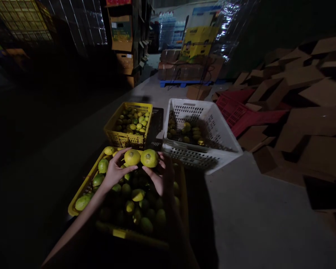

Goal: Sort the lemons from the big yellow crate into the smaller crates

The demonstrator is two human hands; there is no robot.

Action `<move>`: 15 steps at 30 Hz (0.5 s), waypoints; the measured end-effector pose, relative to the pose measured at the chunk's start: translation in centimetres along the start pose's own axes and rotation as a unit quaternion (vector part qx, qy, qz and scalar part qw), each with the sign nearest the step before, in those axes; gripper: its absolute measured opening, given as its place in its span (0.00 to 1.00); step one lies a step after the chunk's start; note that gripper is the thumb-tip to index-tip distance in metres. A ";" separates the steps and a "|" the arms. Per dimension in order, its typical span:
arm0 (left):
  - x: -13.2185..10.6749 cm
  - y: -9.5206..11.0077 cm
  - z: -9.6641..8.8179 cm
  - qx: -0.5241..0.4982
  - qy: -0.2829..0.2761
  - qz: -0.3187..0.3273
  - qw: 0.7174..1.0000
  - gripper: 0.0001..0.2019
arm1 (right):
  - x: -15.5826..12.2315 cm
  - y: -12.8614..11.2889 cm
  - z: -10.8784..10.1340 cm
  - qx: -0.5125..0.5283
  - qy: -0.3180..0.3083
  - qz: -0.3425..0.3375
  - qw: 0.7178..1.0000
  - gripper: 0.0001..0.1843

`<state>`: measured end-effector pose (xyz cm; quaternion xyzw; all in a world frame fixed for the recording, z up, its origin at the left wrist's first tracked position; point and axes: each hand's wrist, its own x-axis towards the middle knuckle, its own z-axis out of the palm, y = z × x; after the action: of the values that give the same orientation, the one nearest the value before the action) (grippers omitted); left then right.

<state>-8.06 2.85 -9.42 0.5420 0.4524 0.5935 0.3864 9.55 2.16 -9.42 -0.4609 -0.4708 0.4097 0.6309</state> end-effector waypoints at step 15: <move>-0.1 -0.7 1.3 -0.110 -0.003 -0.385 0.916 0.26 | 0.2 0.7 0.1 0.136 -0.030 0.361 0.922 0.27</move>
<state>-6.74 3.08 -10.15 0.2819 0.5568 0.4431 0.6436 9.42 2.52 -10.08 -0.4968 -0.2318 0.6832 0.4824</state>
